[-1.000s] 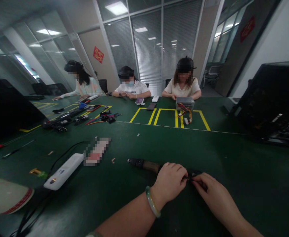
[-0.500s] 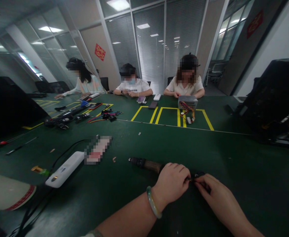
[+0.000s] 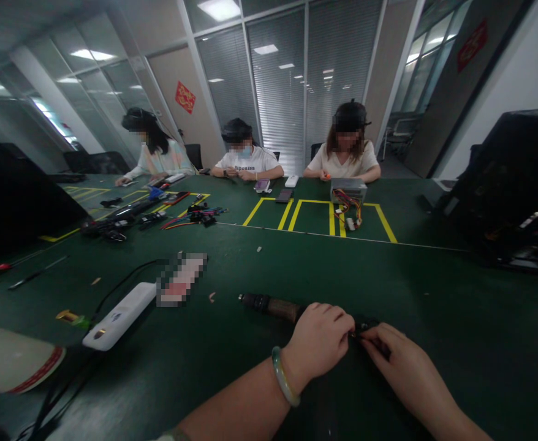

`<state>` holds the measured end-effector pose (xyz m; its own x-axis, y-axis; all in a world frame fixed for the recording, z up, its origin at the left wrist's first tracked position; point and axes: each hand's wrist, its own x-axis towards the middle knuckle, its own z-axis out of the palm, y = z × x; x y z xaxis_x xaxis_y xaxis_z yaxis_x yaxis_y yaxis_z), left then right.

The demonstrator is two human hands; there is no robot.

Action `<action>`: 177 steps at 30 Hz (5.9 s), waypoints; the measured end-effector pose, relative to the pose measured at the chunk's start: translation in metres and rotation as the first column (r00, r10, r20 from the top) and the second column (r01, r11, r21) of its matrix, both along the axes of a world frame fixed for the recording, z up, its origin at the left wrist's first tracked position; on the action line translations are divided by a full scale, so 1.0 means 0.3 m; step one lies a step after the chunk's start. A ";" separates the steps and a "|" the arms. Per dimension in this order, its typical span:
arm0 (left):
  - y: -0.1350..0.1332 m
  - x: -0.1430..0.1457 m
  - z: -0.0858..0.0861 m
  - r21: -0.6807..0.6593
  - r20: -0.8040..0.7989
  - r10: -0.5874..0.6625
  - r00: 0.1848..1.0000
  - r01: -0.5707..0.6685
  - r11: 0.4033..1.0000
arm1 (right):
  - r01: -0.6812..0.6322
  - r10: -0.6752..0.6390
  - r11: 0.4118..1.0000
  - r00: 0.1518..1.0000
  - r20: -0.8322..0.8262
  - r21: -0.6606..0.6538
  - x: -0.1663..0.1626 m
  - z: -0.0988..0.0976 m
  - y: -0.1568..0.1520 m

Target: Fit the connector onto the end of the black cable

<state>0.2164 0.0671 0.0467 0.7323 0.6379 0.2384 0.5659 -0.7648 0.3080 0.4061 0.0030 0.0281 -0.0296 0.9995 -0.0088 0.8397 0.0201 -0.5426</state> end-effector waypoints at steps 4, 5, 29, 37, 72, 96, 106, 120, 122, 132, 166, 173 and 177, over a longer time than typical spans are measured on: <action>0.002 -0.001 -0.003 -0.012 0.021 0.001 1.000 -0.001 1.000 | -0.007 0.006 1.000 1.000 0.014 0.018 -0.005 0.010 -0.002; 0.002 0.000 -0.004 -0.014 0.021 0.003 1.000 -0.003 1.000 | -0.013 0.012 1.000 1.000 0.016 0.024 -0.005 0.010 -0.004; 0.021 0.013 -0.014 0.026 0.005 0.033 0.999 -0.033 0.999 | 0.107 -0.107 0.994 0.993 0.049 0.003 -0.008 0.001 0.019; 0.018 0.007 -0.003 0.006 0.002 0.020 1.000 -0.020 1.000 | 0.037 -0.037 0.999 0.999 -0.007 0.014 -0.039 -0.013 -0.002; 0.014 -0.002 -0.020 0.021 0.046 -0.037 0.998 0.036 0.999 | 0.040 -0.040 0.999 0.999 -0.017 0.021 -0.004 -0.018 0.017; 0.012 0.001 -0.007 0.003 0.044 -0.026 0.999 0.026 1.000 | 0.047 -0.047 0.999 0.998 -0.035 -0.018 -0.002 -0.010 0.011; 0.012 0.005 -0.018 -0.030 0.112 -0.011 0.994 0.015 0.999 | 0.059 -0.059 0.998 0.996 -0.062 -0.013 -0.008 0.003 0.011; 0.017 0.007 -0.029 0.022 0.064 -0.027 0.998 0.026 0.999 | 0.053 -0.052 0.997 0.998 -0.031 0.049 -0.020 0.006 0.016; 0.015 0.006 -0.025 0.022 0.070 -0.030 0.997 0.029 0.999 | 0.052 -0.049 0.996 0.998 -0.032 0.067 -0.019 0.005 0.015; 0.007 0.006 -0.033 0.036 0.087 0.010 0.996 -0.013 0.999 | 0.063 -0.057 0.995 0.995 -0.077 0.078 -0.025 0.020 -0.003; 0.011 0.004 -0.052 0.114 0.044 -0.040 0.998 0.035 0.993 | 0.100 -0.093 0.994 0.983 -0.155 0.040 -0.017 -0.003 -0.003; 0.014 0.004 -0.058 0.115 0.065 -0.053 0.996 0.045 0.992 | 0.102 -0.093 0.993 0.986 -0.137 0.067 -0.021 -0.002 -0.002; 0.017 0.004 -0.061 0.119 0.072 -0.055 0.996 0.046 0.992 | 0.110 -0.101 0.992 0.986 -0.132 0.059 -0.025 0.003 -0.002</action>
<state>0.2176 0.0721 0.0282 0.7403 0.5648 0.3647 0.5042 -0.8252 0.2545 0.3987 0.0025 0.0291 0.0795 0.9954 0.0538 0.7624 -0.0259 -0.6466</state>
